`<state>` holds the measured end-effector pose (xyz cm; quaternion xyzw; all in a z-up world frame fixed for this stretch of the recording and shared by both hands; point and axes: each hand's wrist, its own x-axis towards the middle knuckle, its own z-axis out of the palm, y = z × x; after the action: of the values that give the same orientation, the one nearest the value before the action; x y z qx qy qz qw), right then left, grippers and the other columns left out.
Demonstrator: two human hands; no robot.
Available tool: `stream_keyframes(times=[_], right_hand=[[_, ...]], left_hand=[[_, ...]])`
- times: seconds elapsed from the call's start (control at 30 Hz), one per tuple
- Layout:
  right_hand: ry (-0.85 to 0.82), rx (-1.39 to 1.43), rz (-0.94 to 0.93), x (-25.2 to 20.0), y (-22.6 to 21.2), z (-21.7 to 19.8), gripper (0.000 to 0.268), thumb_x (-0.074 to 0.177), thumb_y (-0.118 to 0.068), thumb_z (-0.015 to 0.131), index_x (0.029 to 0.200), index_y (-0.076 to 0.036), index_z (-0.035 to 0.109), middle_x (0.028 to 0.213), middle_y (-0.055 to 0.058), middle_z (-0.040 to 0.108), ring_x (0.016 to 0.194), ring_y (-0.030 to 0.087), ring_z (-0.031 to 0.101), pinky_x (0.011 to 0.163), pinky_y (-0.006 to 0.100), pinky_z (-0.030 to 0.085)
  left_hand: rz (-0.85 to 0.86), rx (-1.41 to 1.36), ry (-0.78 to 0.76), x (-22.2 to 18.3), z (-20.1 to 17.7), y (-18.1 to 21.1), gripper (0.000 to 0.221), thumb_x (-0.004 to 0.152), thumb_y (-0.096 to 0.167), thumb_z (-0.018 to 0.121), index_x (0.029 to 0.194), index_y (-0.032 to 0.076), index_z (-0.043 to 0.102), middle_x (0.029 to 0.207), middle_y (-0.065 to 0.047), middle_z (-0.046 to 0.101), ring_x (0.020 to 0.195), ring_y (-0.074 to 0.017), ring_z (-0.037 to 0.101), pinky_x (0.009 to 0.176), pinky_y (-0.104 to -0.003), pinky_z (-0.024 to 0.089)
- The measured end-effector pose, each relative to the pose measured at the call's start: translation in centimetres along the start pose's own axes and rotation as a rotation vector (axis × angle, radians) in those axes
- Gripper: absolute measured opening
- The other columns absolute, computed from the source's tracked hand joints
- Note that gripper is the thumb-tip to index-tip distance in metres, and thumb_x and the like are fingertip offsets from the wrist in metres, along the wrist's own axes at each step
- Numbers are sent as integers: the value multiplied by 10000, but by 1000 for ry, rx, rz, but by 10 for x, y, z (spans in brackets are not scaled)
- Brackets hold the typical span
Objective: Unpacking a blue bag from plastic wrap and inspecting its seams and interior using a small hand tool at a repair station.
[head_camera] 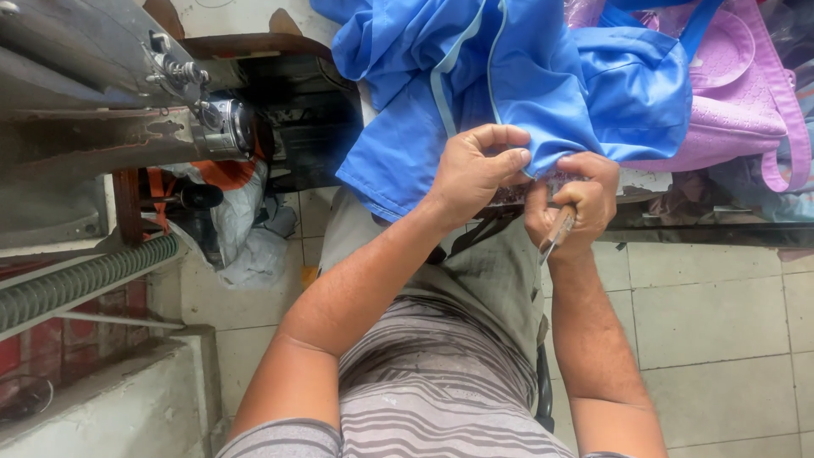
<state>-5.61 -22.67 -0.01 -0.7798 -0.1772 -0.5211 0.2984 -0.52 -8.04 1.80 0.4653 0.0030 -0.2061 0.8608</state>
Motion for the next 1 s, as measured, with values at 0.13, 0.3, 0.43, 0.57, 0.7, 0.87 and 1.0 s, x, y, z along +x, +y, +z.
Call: stream_keyframes(times=[0.13, 0.3, 0.43, 0.57, 0.7, 0.87, 1.0], right_hand=[[-23, -92, -59, 3, -4, -8, 489, 860, -43, 904, 732, -104, 437, 1054, 201, 693, 897, 374, 611, 785, 442, 490], [-126, -4, -34, 33, -22, -11, 442, 940, -82, 847, 762, -84, 443, 1119, 210, 717, 1023, 410, 621, 885, 495, 474], [-271, 293, 307, 18, -12, -23, 455, 950, 77, 787, 732, -87, 423, 896, 150, 755, 804, 321, 719, 707, 351, 531], [-345, 525, 602, 16, -6, -28, 350, 1015, 88, 679, 841, -71, 420, 942, 199, 735, 784, 166, 637, 684, 291, 484], [-372, 706, 841, 16, -6, -28, 320, 1038, 34, 651, 896, -120, 409, 940, 117, 711, 808, 63, 541, 682, 226, 419], [-232, 330, 672, 26, -25, -38, 487, 958, -54, 823, 810, -128, 366, 1117, 170, 661, 915, 201, 616, 766, 277, 465], [-314, 205, 455, 38, -39, -33, 601, 860, -180, 972, 813, -85, 380, 1223, 240, 603, 1002, 332, 627, 839, 363, 474]], left_hand=[[-5, -1, -4, -4, 1, 7, 266, 851, -22, 778, 1112, -39, 731, 920, -159, 597, 861, -278, 728, 684, -474, 697], [-4, 18, -23, -6, -4, 12, 291, 856, -19, 772, 1138, -57, 715, 918, -158, 597, 838, -277, 732, 667, -443, 705], [15, -7, -58, 1, -9, 3, 243, 886, 7, 767, 1122, -34, 728, 939, -183, 626, 853, -292, 745, 681, -442, 708], [168, 294, -230, -3, -24, -3, 332, 845, 0, 676, 1150, 96, 763, 966, -85, 678, 898, -159, 714, 732, -381, 679], [410, 668, -287, -15, -17, 24, 271, 855, 46, 717, 1105, 131, 780, 855, -83, 674, 763, -176, 709, 646, -368, 610], [282, 811, -298, -10, -13, 29, 233, 974, 282, 608, 973, 140, 793, 815, -95, 749, 781, -254, 738, 681, -394, 599], [182, 801, -345, -4, -17, 30, 252, 954, 297, 593, 917, 149, 794, 778, -94, 730, 780, -254, 720, 715, -405, 577]])
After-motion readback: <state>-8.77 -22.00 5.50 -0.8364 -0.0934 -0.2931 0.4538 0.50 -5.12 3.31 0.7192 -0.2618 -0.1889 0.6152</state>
